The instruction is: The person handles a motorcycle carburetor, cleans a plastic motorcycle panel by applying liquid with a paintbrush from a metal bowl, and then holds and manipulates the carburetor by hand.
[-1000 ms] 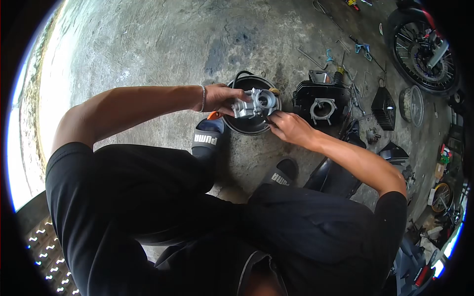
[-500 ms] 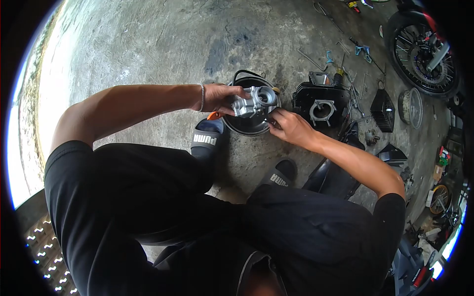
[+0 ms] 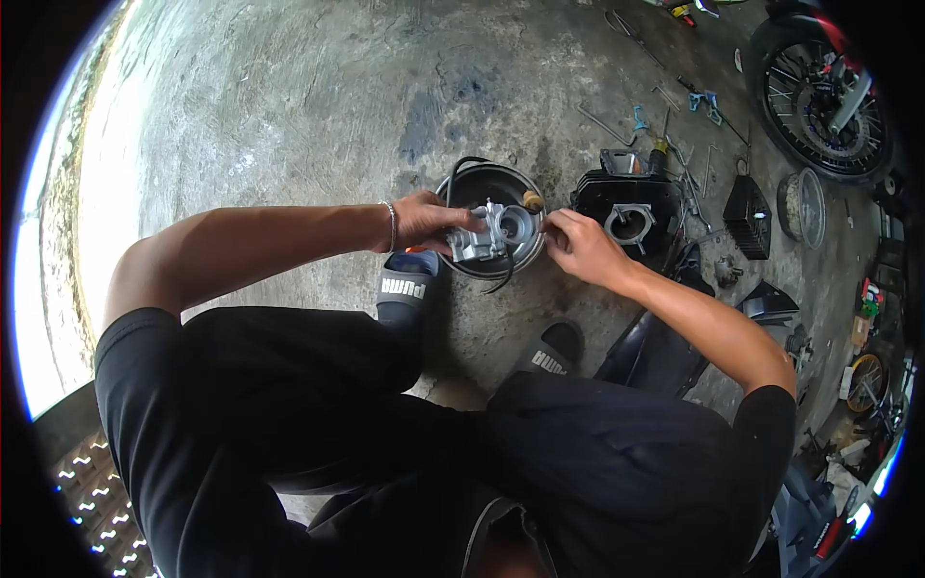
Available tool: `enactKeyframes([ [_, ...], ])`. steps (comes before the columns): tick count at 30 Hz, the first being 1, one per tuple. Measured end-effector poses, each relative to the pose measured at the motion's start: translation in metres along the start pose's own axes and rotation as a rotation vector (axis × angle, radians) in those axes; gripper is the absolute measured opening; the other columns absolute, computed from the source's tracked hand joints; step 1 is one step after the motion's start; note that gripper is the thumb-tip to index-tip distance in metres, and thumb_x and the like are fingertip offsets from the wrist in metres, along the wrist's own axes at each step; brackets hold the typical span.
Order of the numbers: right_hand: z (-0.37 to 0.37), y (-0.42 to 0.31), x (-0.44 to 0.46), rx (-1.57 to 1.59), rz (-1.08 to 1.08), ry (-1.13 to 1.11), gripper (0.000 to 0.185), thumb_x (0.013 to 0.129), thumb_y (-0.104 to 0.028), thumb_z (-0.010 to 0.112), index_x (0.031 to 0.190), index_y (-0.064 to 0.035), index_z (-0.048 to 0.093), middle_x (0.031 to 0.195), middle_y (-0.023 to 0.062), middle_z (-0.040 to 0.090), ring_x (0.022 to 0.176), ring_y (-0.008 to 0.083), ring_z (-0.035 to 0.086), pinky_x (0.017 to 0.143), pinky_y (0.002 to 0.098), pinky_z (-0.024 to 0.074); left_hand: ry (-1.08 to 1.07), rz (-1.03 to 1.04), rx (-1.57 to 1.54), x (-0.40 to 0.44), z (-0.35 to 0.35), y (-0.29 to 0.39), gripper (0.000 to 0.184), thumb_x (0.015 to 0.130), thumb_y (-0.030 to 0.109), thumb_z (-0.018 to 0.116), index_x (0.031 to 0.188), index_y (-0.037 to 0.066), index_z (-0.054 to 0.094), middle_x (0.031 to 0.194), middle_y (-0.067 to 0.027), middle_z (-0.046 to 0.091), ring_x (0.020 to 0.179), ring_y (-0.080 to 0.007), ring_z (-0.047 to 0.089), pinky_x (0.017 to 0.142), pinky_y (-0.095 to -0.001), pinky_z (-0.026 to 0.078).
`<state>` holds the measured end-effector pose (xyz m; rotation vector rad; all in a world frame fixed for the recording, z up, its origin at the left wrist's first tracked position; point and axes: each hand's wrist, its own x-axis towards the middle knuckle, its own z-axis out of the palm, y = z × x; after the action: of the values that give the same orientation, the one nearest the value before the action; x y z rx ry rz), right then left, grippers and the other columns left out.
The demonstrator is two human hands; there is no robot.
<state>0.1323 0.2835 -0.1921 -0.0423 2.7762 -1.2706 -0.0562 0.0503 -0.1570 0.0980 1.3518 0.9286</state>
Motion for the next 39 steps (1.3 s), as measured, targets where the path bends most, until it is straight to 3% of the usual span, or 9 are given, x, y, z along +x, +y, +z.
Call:
enactKeyframes([
  [5, -0.017, -0.005, 0.014, 0.040, 0.113, 0.028, 0.014, 0.082, 0.001, 0.058, 0.095, 0.0003, 0.062, 0.082, 0.0068, 0.059, 0.061, 0.0151, 0.051, 0.059, 0.0288, 0.0450, 0.072, 0.030, 0.258, -0.004, 0.005, 0.006, 0.042, 0.075, 0.033, 0.079, 0.094, -0.004, 0.071, 0.079, -0.0078, 0.067, 0.067, -0.0111, 0.060, 0.060, -0.0187, 0.051],
  [15, -0.032, -0.007, 0.073, 0.051, 0.014, 0.195, 0.020, 0.082, 0.001, 0.060, 0.101, 0.0016, 0.065, 0.085, 0.0076, 0.063, 0.064, 0.0152, 0.055, 0.061, 0.0296, 0.0471, 0.146, 0.166, 0.731, -0.022, 0.020, 0.055, 0.043, 0.069, 0.035, 0.081, 0.082, -0.004, 0.073, 0.068, -0.0071, 0.064, 0.058, -0.0127, 0.054, 0.052, -0.0258, 0.045],
  [19, -0.037, -0.011, 0.090, -0.056, -0.146, 0.161, 0.019, 0.082, 0.003, 0.061, 0.099, 0.0026, 0.068, 0.085, 0.0073, 0.067, 0.064, 0.0156, 0.057, 0.062, 0.0307, 0.0485, 0.172, 0.271, 1.013, -0.027, 0.026, 0.072, 0.042, 0.063, 0.038, 0.081, 0.077, 0.000, 0.070, 0.064, -0.0040, 0.063, 0.050, -0.0149, 0.051, 0.049, -0.0290, 0.043],
  [25, -0.050, -0.034, 0.101, 0.164, 0.093, 0.139, 0.016, 0.081, 0.005, 0.061, 0.095, 0.0033, 0.069, 0.084, 0.0072, 0.069, 0.065, 0.0174, 0.060, 0.064, 0.0308, 0.0496, 0.161, 0.341, 1.153, -0.029, 0.033, 0.084, 0.042, 0.060, 0.036, 0.081, 0.075, -0.001, 0.069, 0.063, -0.0036, 0.063, 0.051, -0.0168, 0.050, 0.050, -0.0314, 0.044],
  [30, -0.058, -0.047, 0.099, 0.128, -0.117, 0.185, 0.019, 0.079, 0.007, 0.062, 0.095, 0.0024, 0.069, 0.082, 0.0064, 0.070, 0.065, 0.0177, 0.062, 0.064, 0.0287, 0.0500, 0.192, 0.300, 1.266, -0.023, 0.034, 0.074, 0.038, 0.060, 0.033, 0.080, 0.074, 0.000, 0.068, 0.062, -0.0039, 0.062, 0.052, -0.0178, 0.051, 0.052, -0.0321, 0.045],
  [34, -0.064, -0.048, 0.094, -0.046, -0.287, 0.163, 0.019, 0.077, 0.008, 0.063, 0.094, 0.0016, 0.069, 0.084, 0.0065, 0.071, 0.067, 0.0183, 0.064, 0.064, 0.0286, 0.0507, 0.163, 0.398, 1.239, -0.021, 0.030, 0.057, 0.038, 0.059, 0.028, 0.081, 0.080, -0.001, 0.068, 0.062, -0.0052, 0.062, 0.051, -0.0190, 0.051, 0.053, -0.0338, 0.045],
  [39, -0.055, -0.040, 0.080, -0.023, -0.293, 0.172, 0.018, 0.076, 0.008, 0.063, 0.092, 0.0014, 0.069, 0.085, 0.0060, 0.070, 0.067, 0.0187, 0.064, 0.064, 0.0304, 0.0516, 0.170, 0.496, 1.248, -0.015, 0.026, 0.044, 0.041, 0.058, 0.024, 0.081, 0.088, 0.000, 0.069, 0.068, -0.0068, 0.065, 0.054, -0.0217, 0.055, 0.057, -0.0347, 0.047],
])
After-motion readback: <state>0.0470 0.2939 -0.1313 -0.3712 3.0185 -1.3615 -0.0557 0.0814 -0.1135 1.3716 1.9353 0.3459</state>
